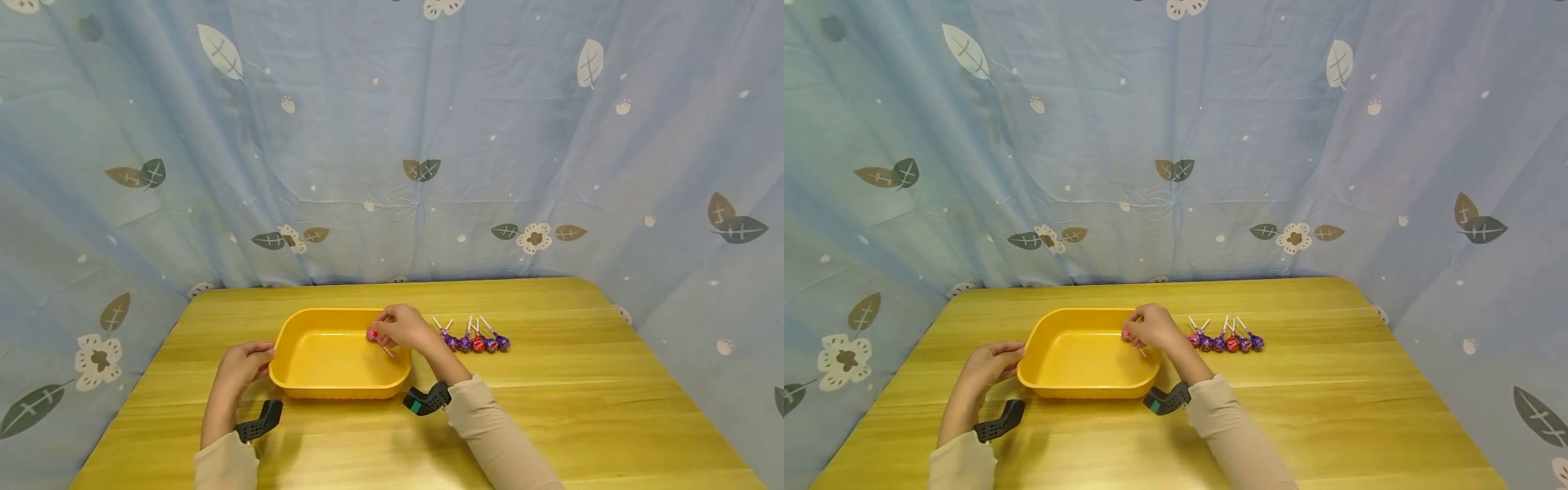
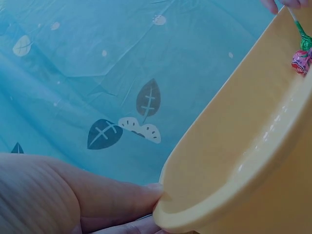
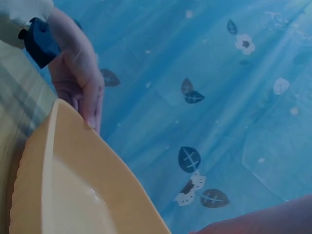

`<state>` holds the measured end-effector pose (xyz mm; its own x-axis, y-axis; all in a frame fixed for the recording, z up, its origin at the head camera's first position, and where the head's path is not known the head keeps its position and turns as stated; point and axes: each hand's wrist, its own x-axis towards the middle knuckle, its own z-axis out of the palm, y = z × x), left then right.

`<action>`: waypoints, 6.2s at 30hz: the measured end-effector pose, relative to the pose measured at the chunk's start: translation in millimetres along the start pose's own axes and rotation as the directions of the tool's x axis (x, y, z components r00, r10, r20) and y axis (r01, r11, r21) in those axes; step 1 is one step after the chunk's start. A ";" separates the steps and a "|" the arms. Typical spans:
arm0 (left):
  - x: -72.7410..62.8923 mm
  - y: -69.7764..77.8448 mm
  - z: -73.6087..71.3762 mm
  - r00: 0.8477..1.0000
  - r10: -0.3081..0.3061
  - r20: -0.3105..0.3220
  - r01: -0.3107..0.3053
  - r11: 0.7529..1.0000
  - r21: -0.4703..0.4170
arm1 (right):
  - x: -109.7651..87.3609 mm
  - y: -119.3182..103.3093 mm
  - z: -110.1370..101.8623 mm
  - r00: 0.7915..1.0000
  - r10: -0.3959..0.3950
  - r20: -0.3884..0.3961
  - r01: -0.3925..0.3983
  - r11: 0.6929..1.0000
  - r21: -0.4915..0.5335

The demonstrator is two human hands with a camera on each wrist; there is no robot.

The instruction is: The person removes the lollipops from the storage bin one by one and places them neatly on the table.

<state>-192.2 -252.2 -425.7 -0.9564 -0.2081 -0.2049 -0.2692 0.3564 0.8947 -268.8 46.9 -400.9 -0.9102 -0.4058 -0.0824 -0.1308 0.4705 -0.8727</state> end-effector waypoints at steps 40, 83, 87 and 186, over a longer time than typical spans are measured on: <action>-1.6 0.1 -0.7 1.000 0.008 0.005 -0.008 1.000 -0.023 | 32.8 7.2 51.7 0.987 0.031 -0.156 -0.126 0.750 -0.649; -0.7 2.7 0.4 1.000 -0.009 0.002 0.009 1.000 0.000 | -12.5 11.5 0.8 0.998 0.018 -0.064 -0.007 0.985 0.170; -0.2 1.4 0.3 1.000 -0.010 0.000 0.010 1.000 0.009 | -18.6 16.8 -5.4 0.997 0.022 -0.074 -0.005 0.973 0.229; 0.1 -1.1 -1.4 1.000 0.000 0.008 0.001 1.000 -0.010 | -92.5 152.2 -121.4 0.759 0.382 -0.527 0.019 0.797 0.604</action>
<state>-191.8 -253.9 -426.1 -0.9571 -0.2012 -0.2084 -0.2686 0.3474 0.8984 -252.1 251.1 -467.7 -0.9482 0.2842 -0.1420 0.1161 -0.1060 -0.9876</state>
